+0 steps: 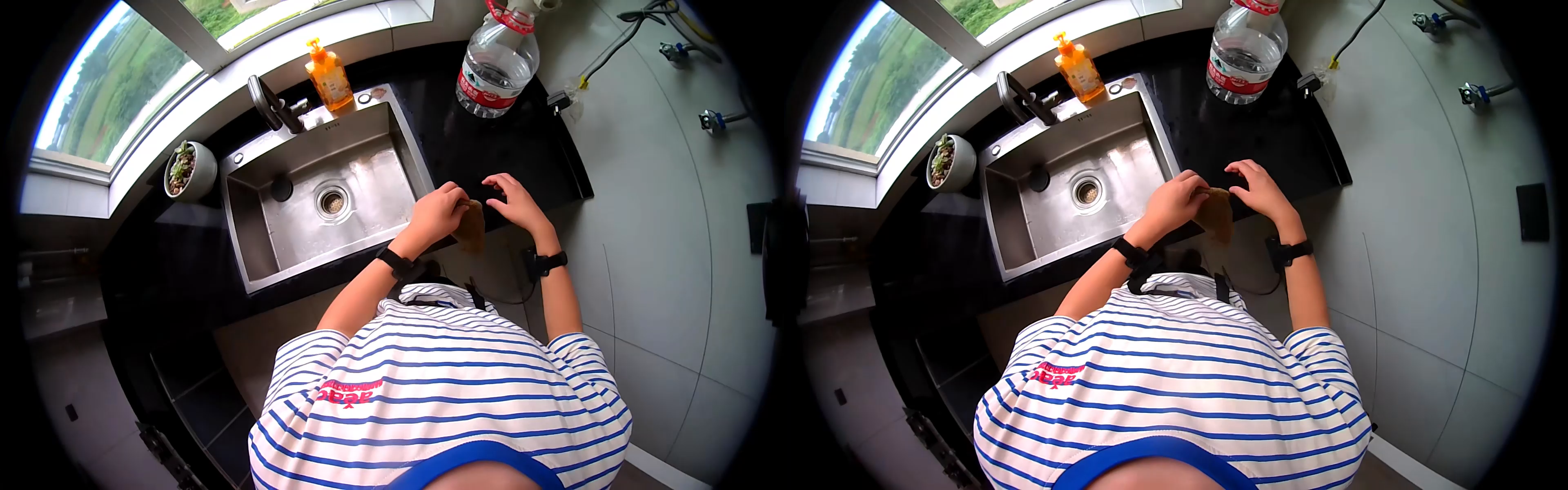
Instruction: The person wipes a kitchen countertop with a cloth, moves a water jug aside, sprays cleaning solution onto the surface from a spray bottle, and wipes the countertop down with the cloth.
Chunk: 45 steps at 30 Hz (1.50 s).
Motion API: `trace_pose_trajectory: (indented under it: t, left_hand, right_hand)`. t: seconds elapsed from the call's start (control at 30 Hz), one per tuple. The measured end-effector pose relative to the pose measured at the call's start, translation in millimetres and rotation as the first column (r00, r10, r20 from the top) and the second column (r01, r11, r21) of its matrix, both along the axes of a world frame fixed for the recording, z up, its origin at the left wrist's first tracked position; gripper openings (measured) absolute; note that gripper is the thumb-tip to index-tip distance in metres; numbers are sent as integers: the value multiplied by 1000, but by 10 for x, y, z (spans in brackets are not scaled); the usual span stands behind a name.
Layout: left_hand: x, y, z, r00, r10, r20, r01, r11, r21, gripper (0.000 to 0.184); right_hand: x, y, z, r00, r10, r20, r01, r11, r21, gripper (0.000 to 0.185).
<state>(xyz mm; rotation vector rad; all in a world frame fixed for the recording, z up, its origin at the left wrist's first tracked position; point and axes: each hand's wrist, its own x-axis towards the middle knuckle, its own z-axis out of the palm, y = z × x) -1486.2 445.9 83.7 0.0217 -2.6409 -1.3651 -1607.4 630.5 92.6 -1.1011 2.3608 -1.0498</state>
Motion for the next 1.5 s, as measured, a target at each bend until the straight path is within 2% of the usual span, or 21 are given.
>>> trace_pose_trajectory:
  t: [0.03,0.1,0.13,0.17,0.23,0.3,0.37,0.43,0.53,0.57,0.63,0.67,0.73,0.93,1.0,1.03,1.1,1.17,1.2,1.37,1.5]
  left_hand:
    - [-46,5,59,1000,-4,-2,4,1000,2,16]
    - [-197,-16,102,898,-33,-438,-42,986,-161,15]
    - [-258,-52,125,892,-44,-449,-11,993,-118,15]
    - [-275,-85,138,960,-30,-280,26,999,-18,14]
    - [-381,-205,134,974,10,-225,-14,1000,-15,13]
    - [-473,-359,222,957,13,-290,-24,999,-33,13]
    - [-482,-429,445,953,3,-302,-13,999,-31,15]
    - [-415,-428,645,927,-14,-375,31,999,40,17]
    - [-234,-386,615,911,-105,-398,100,994,-33,23]
    - [-167,-363,570,896,-175,-408,143,984,-108,25]
    - [34,-292,228,948,-283,-149,266,956,-123,32]
    - [119,-297,-76,935,-348,-71,340,934,-108,38]
    - [244,-308,-332,943,-332,-27,327,936,-129,41]
    - [33,-171,-633,977,-204,56,209,972,-111,47]
    - [-109,47,-982,991,-104,-89,78,965,-252,49]
    - [-163,158,-1143,997,-83,5,79,929,-361,54]
    - [-202,289,-1517,1000,-9,-7,5,885,-466,57]
    - [-204,227,-1633,993,-32,-110,-40,803,-594,58]
    - [-237,189,-1600,997,-32,-73,-18,801,-599,59]
    - [-479,2,-1598,1000,6,-4,-7,805,-593,61]
    - [-921,-331,-1647,998,60,3,-46,796,-604,64]
  right_hand:
    - [-17,20,-90,962,184,-204,-171,982,83,43]
    - [87,17,-262,986,160,-56,-154,982,106,41]
    - [121,-40,-219,987,149,-53,-143,984,107,41]
    - [112,-106,-172,998,64,28,-66,992,111,38]
    - [29,-180,-98,994,-30,107,17,992,122,35]
    - [-73,-236,-59,934,-133,-333,201,963,179,33]
    - [-157,-268,92,832,-174,-527,229,972,42,33]
    - [-101,-263,324,781,-197,-592,244,970,-2,35]
    - [6,-144,373,663,-157,-732,156,985,-70,38]
    - [67,-66,274,662,-154,-733,158,985,-65,38]
    - [242,112,-56,738,-60,-672,192,974,123,47]
    - [368,204,-264,795,-44,-605,217,952,217,53]
    - [551,423,-684,923,-15,-386,217,846,487,67]
    - [513,272,-947,909,-158,-387,314,869,383,60]
    - [421,60,-1046,903,-199,-381,332,885,327,57]
    - [380,-30,-1206,919,-192,-345,320,873,367,57]
    - [301,-247,-1499,963,-169,-209,256,818,515,57]
    - [311,-398,-1623,934,-157,-322,325,749,577,58]
    - [234,-439,-1618,956,-173,-236,283,755,591,59]
    - [-97,-622,-1672,957,-76,-280,230,787,573,60]
    - [-649,-987,-1668,979,-24,-202,142,791,595,60]
